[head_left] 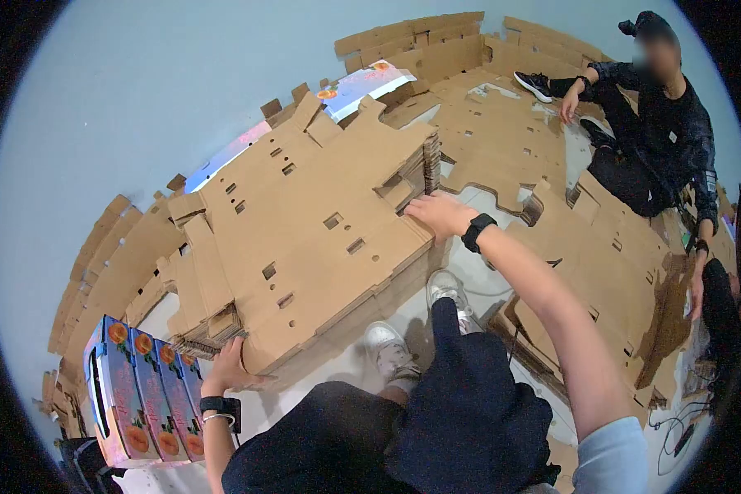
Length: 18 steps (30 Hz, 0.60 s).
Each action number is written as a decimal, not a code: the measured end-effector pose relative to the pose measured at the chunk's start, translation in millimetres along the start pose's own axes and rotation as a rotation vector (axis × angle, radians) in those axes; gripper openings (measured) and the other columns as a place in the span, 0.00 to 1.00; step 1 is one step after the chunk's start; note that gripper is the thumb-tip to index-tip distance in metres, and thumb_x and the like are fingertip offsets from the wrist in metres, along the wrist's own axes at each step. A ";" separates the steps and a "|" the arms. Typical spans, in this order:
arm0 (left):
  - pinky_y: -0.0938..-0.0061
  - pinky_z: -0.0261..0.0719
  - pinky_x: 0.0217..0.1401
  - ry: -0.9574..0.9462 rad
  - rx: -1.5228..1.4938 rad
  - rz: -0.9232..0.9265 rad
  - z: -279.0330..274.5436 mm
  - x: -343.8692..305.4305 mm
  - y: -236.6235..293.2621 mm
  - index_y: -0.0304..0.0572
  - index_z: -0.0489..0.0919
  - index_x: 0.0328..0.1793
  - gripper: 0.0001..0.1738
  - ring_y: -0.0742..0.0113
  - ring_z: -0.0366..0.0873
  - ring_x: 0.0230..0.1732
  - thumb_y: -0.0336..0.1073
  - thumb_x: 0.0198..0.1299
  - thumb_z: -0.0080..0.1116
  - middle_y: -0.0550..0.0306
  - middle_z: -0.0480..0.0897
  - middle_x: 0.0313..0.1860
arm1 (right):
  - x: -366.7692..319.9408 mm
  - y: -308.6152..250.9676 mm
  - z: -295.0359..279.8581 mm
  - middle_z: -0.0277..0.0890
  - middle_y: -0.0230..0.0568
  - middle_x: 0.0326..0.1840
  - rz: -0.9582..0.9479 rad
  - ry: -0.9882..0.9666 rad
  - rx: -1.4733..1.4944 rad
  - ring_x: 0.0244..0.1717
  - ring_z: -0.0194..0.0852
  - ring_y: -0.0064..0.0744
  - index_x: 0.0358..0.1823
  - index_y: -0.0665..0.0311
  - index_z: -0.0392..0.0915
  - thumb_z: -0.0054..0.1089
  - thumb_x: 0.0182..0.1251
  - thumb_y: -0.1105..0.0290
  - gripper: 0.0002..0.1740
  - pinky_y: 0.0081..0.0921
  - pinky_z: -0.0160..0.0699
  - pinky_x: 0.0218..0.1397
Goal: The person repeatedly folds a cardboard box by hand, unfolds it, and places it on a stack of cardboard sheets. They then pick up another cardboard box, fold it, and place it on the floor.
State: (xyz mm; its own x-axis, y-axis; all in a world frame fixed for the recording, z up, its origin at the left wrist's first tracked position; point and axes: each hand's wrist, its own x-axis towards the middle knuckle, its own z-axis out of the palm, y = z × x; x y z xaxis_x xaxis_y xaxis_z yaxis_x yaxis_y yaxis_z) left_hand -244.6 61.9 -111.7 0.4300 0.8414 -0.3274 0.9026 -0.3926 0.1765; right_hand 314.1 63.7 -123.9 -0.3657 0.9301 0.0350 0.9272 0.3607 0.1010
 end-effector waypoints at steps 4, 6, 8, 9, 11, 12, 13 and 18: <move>0.48 0.59 0.71 -0.018 -0.015 -0.078 -0.8 -4.9 8.7 0.43 0.61 0.71 0.67 0.42 0.63 0.69 0.60 0.21 0.80 0.41 0.70 0.60 | -2.9 -3.7 0.5 0.71 0.33 0.56 0.015 -0.015 -0.014 0.62 0.68 0.39 0.60 0.54 0.66 0.83 0.24 0.60 0.53 0.38 0.63 0.64; 0.48 0.57 0.72 0.004 -0.016 -0.105 1.8 -8.0 11.1 0.45 0.61 0.71 0.67 0.43 0.61 0.70 0.60 0.20 0.80 0.42 0.69 0.61 | -10.8 -5.8 -2.6 0.66 0.36 0.63 0.083 0.009 0.022 0.69 0.61 0.40 0.65 0.53 0.63 0.83 0.26 0.60 0.56 0.45 0.57 0.70; 0.48 0.53 0.74 0.148 0.176 -0.095 5.5 -11.3 14.9 0.46 0.64 0.70 0.66 0.45 0.60 0.70 0.59 0.18 0.81 0.46 0.69 0.61 | -14.3 -15.7 10.2 0.63 0.38 0.67 0.147 0.119 -0.062 0.72 0.56 0.42 0.68 0.53 0.61 0.82 0.26 0.60 0.58 0.48 0.52 0.73; 0.48 0.53 0.74 0.149 0.179 -0.097 8.6 -11.2 13.4 0.46 0.64 0.70 0.66 0.45 0.60 0.70 0.59 0.18 0.81 0.46 0.69 0.61 | -17.2 -20.5 20.9 0.59 0.40 0.70 0.212 0.219 -0.137 0.75 0.52 0.43 0.71 0.54 0.59 0.82 0.27 0.60 0.61 0.51 0.48 0.76; 0.50 0.54 0.73 0.259 0.230 0.008 11.5 -12.8 8.6 0.46 0.68 0.67 0.61 0.40 0.60 0.67 0.59 0.20 0.80 0.42 0.67 0.62 | -19.9 -40.8 11.5 0.54 0.43 0.74 0.234 0.141 -0.151 0.77 0.47 0.46 0.73 0.55 0.56 0.78 0.35 0.63 0.58 0.51 0.44 0.78; 0.49 0.57 0.71 0.362 0.317 0.050 13.7 -18.3 13.8 0.46 0.68 0.68 0.61 0.40 0.62 0.64 0.59 0.21 0.79 0.43 0.68 0.59 | -23.8 -50.0 13.0 0.53 0.43 0.75 0.252 0.191 -0.224 0.77 0.47 0.44 0.73 0.55 0.57 0.73 0.43 0.62 0.52 0.52 0.46 0.77; 0.49 0.57 0.71 0.365 0.317 0.045 14.2 -21.0 18.4 0.46 0.68 0.68 0.61 0.40 0.62 0.64 0.59 0.21 0.79 0.43 0.68 0.59 | -28.2 -61.4 6.5 0.52 0.42 0.76 0.271 0.243 -0.297 0.77 0.48 0.43 0.73 0.55 0.57 0.67 0.52 0.61 0.46 0.53 0.48 0.76; 0.51 0.60 0.71 0.459 0.242 -0.021 19.3 -32.3 30.1 0.46 0.68 0.70 0.58 0.46 0.63 0.68 0.50 0.25 0.81 0.47 0.68 0.66 | -72.7 -95.1 14.3 0.58 0.50 0.70 0.072 0.468 0.505 0.70 0.58 0.51 0.62 0.62 0.68 0.61 0.57 0.64 0.30 0.38 0.62 0.69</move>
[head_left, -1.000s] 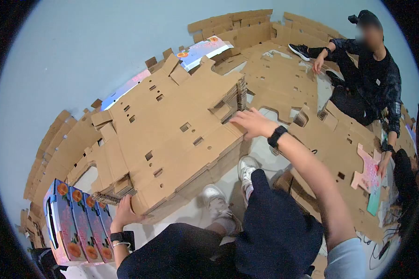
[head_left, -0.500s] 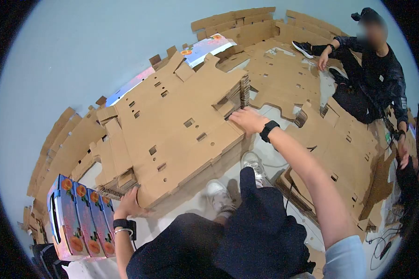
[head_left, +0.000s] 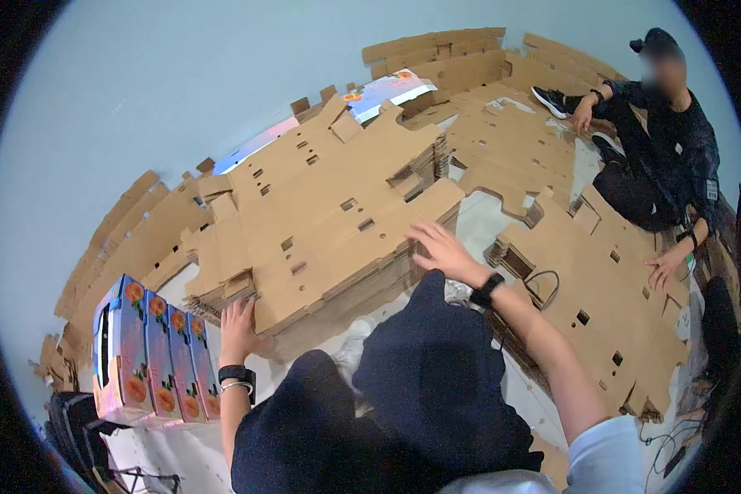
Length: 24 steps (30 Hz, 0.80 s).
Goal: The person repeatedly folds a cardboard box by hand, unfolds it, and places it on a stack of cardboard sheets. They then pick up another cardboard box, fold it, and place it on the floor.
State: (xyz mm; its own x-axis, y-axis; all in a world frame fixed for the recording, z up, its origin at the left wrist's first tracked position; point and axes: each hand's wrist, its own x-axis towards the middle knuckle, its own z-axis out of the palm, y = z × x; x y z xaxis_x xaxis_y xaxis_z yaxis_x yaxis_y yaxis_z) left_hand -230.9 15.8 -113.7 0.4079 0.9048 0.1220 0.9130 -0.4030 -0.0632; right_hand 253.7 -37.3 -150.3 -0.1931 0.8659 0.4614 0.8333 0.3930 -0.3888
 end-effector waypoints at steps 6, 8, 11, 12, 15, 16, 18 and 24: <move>0.53 0.63 0.70 0.066 0.005 -0.032 -0.1 -16.7 -6.2 0.51 0.66 0.73 0.54 0.46 0.64 0.68 0.46 0.34 0.78 0.48 0.65 0.70 | -95.1 14.8 5.8 0.69 0.48 0.66 0.422 -0.473 0.636 0.68 0.64 0.39 0.62 0.62 0.71 0.49 0.72 0.63 0.21 0.33 0.59 0.72; 0.53 0.64 0.70 -0.006 0.057 -0.065 -2.9 -20.4 -9.2 0.54 0.63 0.74 0.54 0.47 0.63 0.69 0.46 0.36 0.77 0.48 0.66 0.70 | -128.5 -8.6 13.7 0.69 0.47 0.67 0.384 -0.359 0.675 0.69 0.63 0.37 0.64 0.63 0.69 0.48 0.72 0.63 0.22 0.33 0.58 0.72; 0.50 0.63 0.70 0.040 -0.070 -0.067 21.9 -25.1 -29.3 0.55 0.60 0.76 0.55 0.48 0.62 0.71 0.45 0.38 0.76 0.49 0.66 0.71 | -141.7 -44.4 3.7 0.65 0.44 0.71 0.473 -0.209 0.755 0.70 0.61 0.38 0.70 0.65 0.63 0.45 0.74 0.64 0.26 0.33 0.55 0.74; 0.47 0.62 0.70 0.004 -0.051 -0.076 19.4 -26.5 -27.4 0.55 0.58 0.77 0.56 0.47 0.60 0.73 0.45 0.40 0.76 0.52 0.65 0.73 | -145.7 -50.4 2.8 0.65 0.44 0.71 0.486 -0.192 0.767 0.70 0.62 0.38 0.70 0.65 0.63 0.46 0.74 0.64 0.26 0.33 0.55 0.74; 0.45 0.60 0.72 -0.038 -0.046 -0.040 13.3 -24.1 -37.1 0.54 0.58 0.77 0.56 0.49 0.60 0.74 0.44 0.38 0.76 0.53 0.65 0.73 | -169.1 -58.6 -2.2 0.64 0.43 0.71 0.476 -0.204 0.797 0.69 0.62 0.37 0.70 0.65 0.63 0.48 0.73 0.65 0.27 0.33 0.55 0.74; 0.45 0.60 0.72 -0.041 -0.041 -0.025 6.6 -24.0 -41.9 0.54 0.58 0.77 0.56 0.49 0.60 0.74 0.44 0.38 0.76 0.53 0.65 0.73 | -177.3 -60.6 -2.9 0.64 0.43 0.71 0.476 -0.218 0.804 0.69 0.62 0.37 0.70 0.65 0.63 0.49 0.72 0.65 0.27 0.33 0.55 0.74; 0.45 0.58 0.72 -0.136 -0.122 -0.052 -2.8 -23.1 -51.2 0.53 0.56 0.78 0.60 0.52 0.61 0.74 0.43 0.36 0.77 0.53 0.65 0.74 | -197.5 -66.0 -7.6 0.64 0.43 0.71 0.487 -0.239 0.813 0.69 0.62 0.36 0.70 0.65 0.62 0.51 0.72 0.65 0.28 0.32 0.55 0.74; 0.46 0.66 0.64 -0.093 -0.197 -0.076 10.1 -13.7 -45.3 0.41 0.65 0.65 0.53 0.47 0.69 0.65 0.44 0.29 0.79 0.48 0.74 0.61 | -253.8 -76.1 -12.3 0.62 0.42 0.71 0.506 -0.249 0.860 0.68 0.62 0.35 0.70 0.66 0.62 0.56 0.70 0.65 0.30 0.32 0.56 0.74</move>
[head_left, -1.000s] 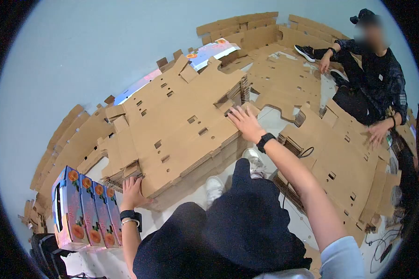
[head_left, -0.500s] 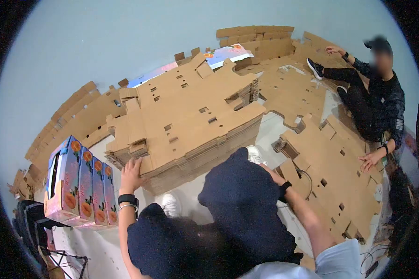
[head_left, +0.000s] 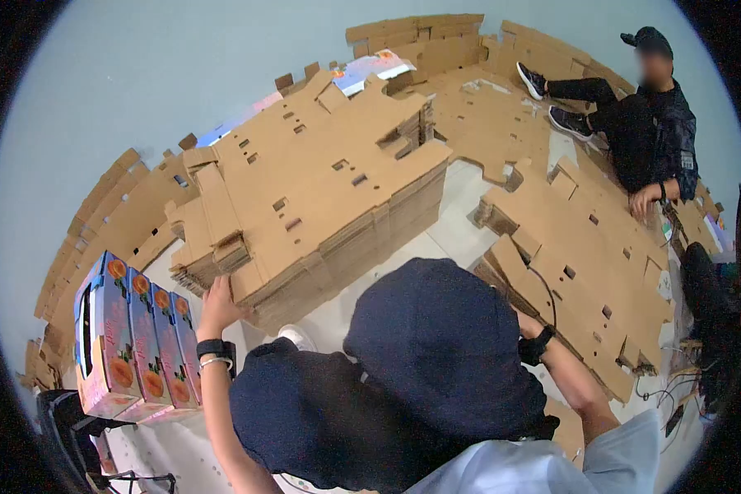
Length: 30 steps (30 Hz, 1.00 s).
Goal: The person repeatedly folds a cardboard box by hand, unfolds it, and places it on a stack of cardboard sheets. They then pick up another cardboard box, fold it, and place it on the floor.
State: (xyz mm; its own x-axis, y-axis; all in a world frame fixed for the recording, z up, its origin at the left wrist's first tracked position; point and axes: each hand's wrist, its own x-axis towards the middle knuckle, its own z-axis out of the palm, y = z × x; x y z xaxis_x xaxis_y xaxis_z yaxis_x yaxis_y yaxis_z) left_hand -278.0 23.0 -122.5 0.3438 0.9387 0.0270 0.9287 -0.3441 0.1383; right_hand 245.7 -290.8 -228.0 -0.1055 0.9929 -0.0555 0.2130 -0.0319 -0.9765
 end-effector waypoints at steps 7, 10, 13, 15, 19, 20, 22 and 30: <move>0.47 0.66 0.64 0.063 0.062 -0.030 17.2 -0.8 6.5 0.41 0.60 0.69 0.56 0.45 0.66 0.66 0.40 0.28 0.79 0.47 0.70 0.61 | 5.1 9.8 3.8 0.72 0.44 0.61 0.071 0.072 0.091 0.61 0.68 0.33 0.60 0.68 0.71 0.62 0.64 0.66 0.25 0.30 0.66 0.67; 0.49 0.66 0.65 0.122 0.066 -0.021 28.9 -3.0 0.8 0.41 0.59 0.71 0.58 0.46 0.63 0.69 0.38 0.29 0.78 0.48 0.67 0.64 | 23.0 0.0 1.0 0.74 0.44 0.56 0.079 0.050 0.049 0.57 0.71 0.33 0.56 0.68 0.73 0.61 0.63 0.66 0.21 0.31 0.69 0.63; 0.51 0.67 0.65 0.165 0.082 0.030 36.9 2.3 -5.4 0.41 0.59 0.71 0.57 0.45 0.64 0.67 0.36 0.29 0.77 0.48 0.68 0.62 | 41.5 -3.1 -15.7 0.77 0.45 0.52 0.089 -0.048 0.021 0.53 0.74 0.34 0.52 0.67 0.75 0.60 0.62 0.67 0.18 0.32 0.72 0.58; 0.51 0.68 0.64 0.141 0.070 0.017 33.6 1.1 -3.5 0.41 0.60 0.71 0.57 0.44 0.64 0.65 0.35 0.29 0.77 0.48 0.68 0.61 | 59.6 -9.1 -31.3 0.78 0.46 0.48 0.104 -0.143 0.000 0.50 0.76 0.34 0.49 0.67 0.77 0.60 0.61 0.68 0.16 0.32 0.74 0.55; 0.51 0.69 0.61 0.012 0.052 -0.009 11.5 2.0 9.3 0.41 0.60 0.70 0.56 0.43 0.66 0.61 0.35 0.29 0.78 0.46 0.68 0.57 | 124.5 -42.6 -78.3 0.81 0.47 0.42 0.142 -0.490 -0.134 0.45 0.80 0.35 0.43 0.66 0.80 0.58 0.59 0.68 0.13 0.33 0.77 0.50; 0.52 0.69 0.60 0.033 0.082 0.012 10.8 0.8 12.1 0.40 0.61 0.69 0.56 0.42 0.66 0.60 0.35 0.28 0.78 0.45 0.68 0.56 | 148.6 -53.3 -83.9 0.82 0.47 0.40 0.139 -0.616 -0.189 0.43 0.80 0.35 0.42 0.66 0.80 0.58 0.59 0.69 0.12 0.33 0.78 0.48; 0.52 0.69 0.61 0.018 0.062 0.013 10.8 2.2 14.6 0.40 0.61 0.69 0.56 0.41 0.66 0.60 0.35 0.28 0.78 0.45 0.68 0.56 | 216.2 -69.7 -73.9 0.83 0.47 0.37 -0.013 -1.067 -0.370 0.40 0.82 0.36 0.39 0.66 0.82 0.57 0.58 0.69 0.11 0.33 0.80 0.45; 0.52 0.66 0.62 -0.017 -0.029 0.000 3.4 2.3 24.3 0.38 0.60 0.69 0.55 0.38 0.64 0.60 0.35 0.30 0.78 0.42 0.67 0.56 | 383.6 -262.7 94.9 0.80 0.41 0.25 -0.302 -1.218 -0.678 0.23 0.76 0.28 0.32 0.66 0.81 0.54 0.59 0.58 0.16 0.31 0.75 0.28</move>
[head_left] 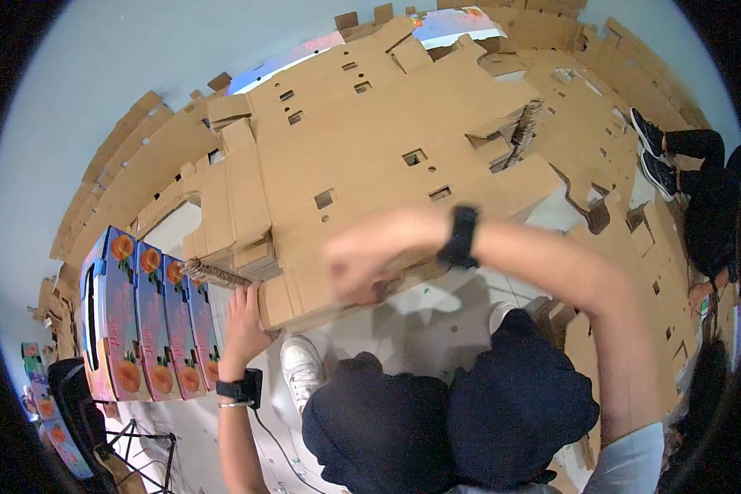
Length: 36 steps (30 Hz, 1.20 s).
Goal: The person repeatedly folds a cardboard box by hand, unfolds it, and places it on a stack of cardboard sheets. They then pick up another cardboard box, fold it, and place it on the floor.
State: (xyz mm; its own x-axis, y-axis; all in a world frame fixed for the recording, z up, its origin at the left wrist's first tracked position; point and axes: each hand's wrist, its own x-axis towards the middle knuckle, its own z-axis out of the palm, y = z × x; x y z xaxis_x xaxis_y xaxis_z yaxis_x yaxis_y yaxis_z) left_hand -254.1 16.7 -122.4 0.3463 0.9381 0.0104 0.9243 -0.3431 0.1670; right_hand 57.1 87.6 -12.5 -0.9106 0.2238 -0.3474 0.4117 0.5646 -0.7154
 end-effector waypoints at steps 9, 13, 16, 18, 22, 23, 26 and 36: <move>0.57 0.52 0.76 0.302 0.329 -0.225 -117.6 -66.5 -143.7 0.41 0.62 0.74 0.45 0.47 0.54 0.76 0.33 0.48 0.69 0.42 0.62 0.74 | 62.3 -43.7 109.3 0.75 0.29 0.20 -0.300 0.337 1.047 0.23 0.72 0.18 0.24 0.63 0.76 0.47 0.73 0.56 0.22 0.19 0.68 0.26; 0.54 0.63 0.68 0.524 0.531 -0.864 -152.9 -146.9 -274.9 0.42 0.64 0.70 0.48 0.40 0.65 0.67 0.44 0.42 0.74 0.34 0.70 0.65 | 51.5 -50.8 111.0 0.73 0.27 0.20 -0.266 0.384 1.068 0.23 0.71 0.16 0.25 0.63 0.75 0.46 0.74 0.55 0.23 0.16 0.65 0.25; 0.54 0.65 0.66 0.426 0.295 -1.039 -153.4 -170.8 -270.0 0.40 0.65 0.69 0.46 0.40 0.67 0.65 0.44 0.43 0.74 0.35 0.71 0.63 | 49.3 -58.1 103.7 0.73 0.28 0.21 -0.315 0.348 0.961 0.25 0.72 0.16 0.26 0.63 0.75 0.47 0.74 0.54 0.23 0.17 0.65 0.27; 0.55 0.66 0.65 0.446 0.212 -0.995 -155.1 -173.0 -253.0 0.39 0.65 0.68 0.45 0.40 0.68 0.63 0.44 0.44 0.74 0.35 0.71 0.61 | 43.5 -64.5 99.5 0.73 0.29 0.22 -0.322 0.343 0.933 0.26 0.72 0.17 0.26 0.63 0.75 0.47 0.74 0.55 0.22 0.17 0.67 0.28; 0.55 0.68 0.62 0.529 0.168 -0.897 -160.7 -161.2 -195.9 0.37 0.66 0.66 0.43 0.41 0.70 0.60 0.44 0.45 0.74 0.36 0.73 0.58 | 49.1 -68.8 104.6 0.77 0.34 0.22 -0.380 0.362 0.887 0.25 0.76 0.22 0.25 0.66 0.78 0.48 0.71 0.55 0.23 0.23 0.70 0.30; 0.56 0.68 0.61 0.547 0.164 -0.885 -160.0 -158.2 -177.6 0.37 0.66 0.65 0.43 0.41 0.70 0.59 0.44 0.45 0.74 0.36 0.73 0.57 | 48.8 -73.2 103.7 0.77 0.34 0.22 -0.378 0.350 0.856 0.25 0.76 0.22 0.25 0.66 0.78 0.48 0.71 0.55 0.23 0.23 0.70 0.30; 0.56 0.70 0.59 0.607 0.164 -0.837 -155.4 -136.1 -127.3 0.35 0.67 0.64 0.41 0.42 0.72 0.57 0.44 0.46 0.74 0.36 0.74 0.55 | 31.6 -89.5 100.2 0.79 0.37 0.24 -0.493 0.440 0.671 0.27 0.77 0.25 0.27 0.66 0.78 0.49 0.69 0.56 0.21 0.27 0.72 0.34; 0.61 0.71 0.60 0.784 0.045 0.009 -174.4 8.8 38.4 0.39 0.71 0.59 0.39 0.51 0.75 0.53 0.39 0.39 0.77 0.45 0.77 0.51 | -25.9 -139.5 101.0 0.76 0.40 0.29 -0.552 0.526 0.380 0.29 0.72 0.34 0.34 0.63 0.76 0.53 0.68 0.60 0.13 0.32 0.69 0.35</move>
State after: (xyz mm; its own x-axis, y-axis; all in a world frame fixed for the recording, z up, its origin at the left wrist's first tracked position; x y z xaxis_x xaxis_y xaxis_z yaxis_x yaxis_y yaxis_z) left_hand -243.5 20.1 56.0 0.1549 0.6897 0.7074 0.9335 -0.3365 0.1237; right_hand 27.0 -77.2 35.0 -0.8439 0.3879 0.3706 -0.1977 0.4173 -0.8870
